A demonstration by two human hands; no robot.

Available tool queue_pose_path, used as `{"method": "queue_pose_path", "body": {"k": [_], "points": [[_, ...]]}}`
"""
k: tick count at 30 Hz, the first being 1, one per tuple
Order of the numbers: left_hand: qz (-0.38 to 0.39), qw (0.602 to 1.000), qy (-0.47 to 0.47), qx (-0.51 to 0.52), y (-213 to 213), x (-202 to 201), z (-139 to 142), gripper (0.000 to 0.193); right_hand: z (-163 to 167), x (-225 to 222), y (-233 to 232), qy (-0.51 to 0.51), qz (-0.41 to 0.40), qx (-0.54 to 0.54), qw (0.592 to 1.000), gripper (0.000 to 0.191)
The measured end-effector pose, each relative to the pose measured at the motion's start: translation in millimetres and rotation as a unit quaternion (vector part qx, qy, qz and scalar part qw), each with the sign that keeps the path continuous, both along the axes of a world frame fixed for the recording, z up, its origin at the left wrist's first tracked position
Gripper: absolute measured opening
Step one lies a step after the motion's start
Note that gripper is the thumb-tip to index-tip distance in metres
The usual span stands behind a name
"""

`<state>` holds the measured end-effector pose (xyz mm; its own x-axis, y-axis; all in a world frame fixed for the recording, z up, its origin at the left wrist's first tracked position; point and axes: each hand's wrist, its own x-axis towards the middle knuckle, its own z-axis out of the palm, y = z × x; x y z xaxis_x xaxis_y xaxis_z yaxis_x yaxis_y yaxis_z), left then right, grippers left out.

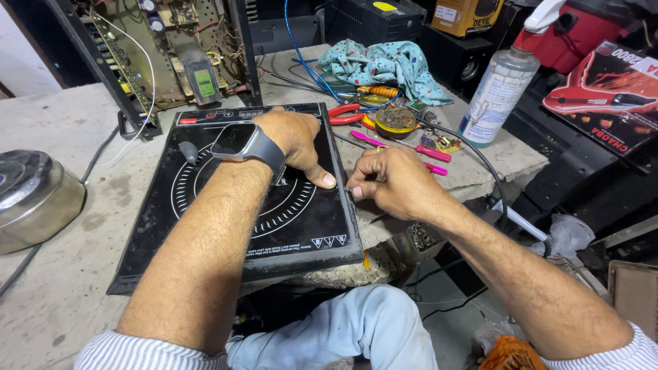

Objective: The person works on a black induction cooktop placed on a cluttered repair bench, holding the unit steady with one hand while prying at the seam along its edge with a small tool. They reposition the cooktop and continue working around its edge, at one point using an orange plastic pry piece.

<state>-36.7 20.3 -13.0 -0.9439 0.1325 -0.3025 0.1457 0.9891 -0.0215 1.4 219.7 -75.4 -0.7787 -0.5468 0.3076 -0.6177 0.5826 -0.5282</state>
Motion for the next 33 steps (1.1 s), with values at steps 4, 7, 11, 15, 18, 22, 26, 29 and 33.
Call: {"method": "queue_pose_path", "body": {"k": [4,7,11,15,18,22,26,29,33], "points": [[-0.008,1.0,0.009,0.0,0,0,0,0.112,1,10,1,-0.006,-0.002,0.011,1.0,0.011],[0.003,1.0,0.006,0.002,1,0,0,0.112,3,21,3,0.02,0.004,0.03,0.999,0.012],[0.007,1.0,0.007,0.001,1,0,0,0.111,5,43,7,0.022,0.004,0.03,0.999,0.013],[0.011,1.0,0.005,0.0,2,1,0,0.111,7,63,9,0.068,0.019,0.045,0.996,0.012],[0.011,1.0,-0.001,0.01,2,2,2,0.11,11,80,10,0.095,0.019,0.065,0.993,0.011],[0.018,1.0,0.005,0.019,3,4,2,0.11,19,99,17,0.031,0.046,0.041,0.998,0.01],[0.022,0.999,-0.004,0.027,3,7,1,0.108,18,90,18,0.007,-0.002,-0.047,0.999,0.005],[0.008,1.0,0.005,0.014,3,6,3,0.108,11,70,13,-0.051,-0.057,-0.038,0.996,0.007],[0.005,1.0,0.016,0.014,1,7,1,0.107,5,58,7,-0.007,-0.037,-0.021,0.999,0.007]]}}
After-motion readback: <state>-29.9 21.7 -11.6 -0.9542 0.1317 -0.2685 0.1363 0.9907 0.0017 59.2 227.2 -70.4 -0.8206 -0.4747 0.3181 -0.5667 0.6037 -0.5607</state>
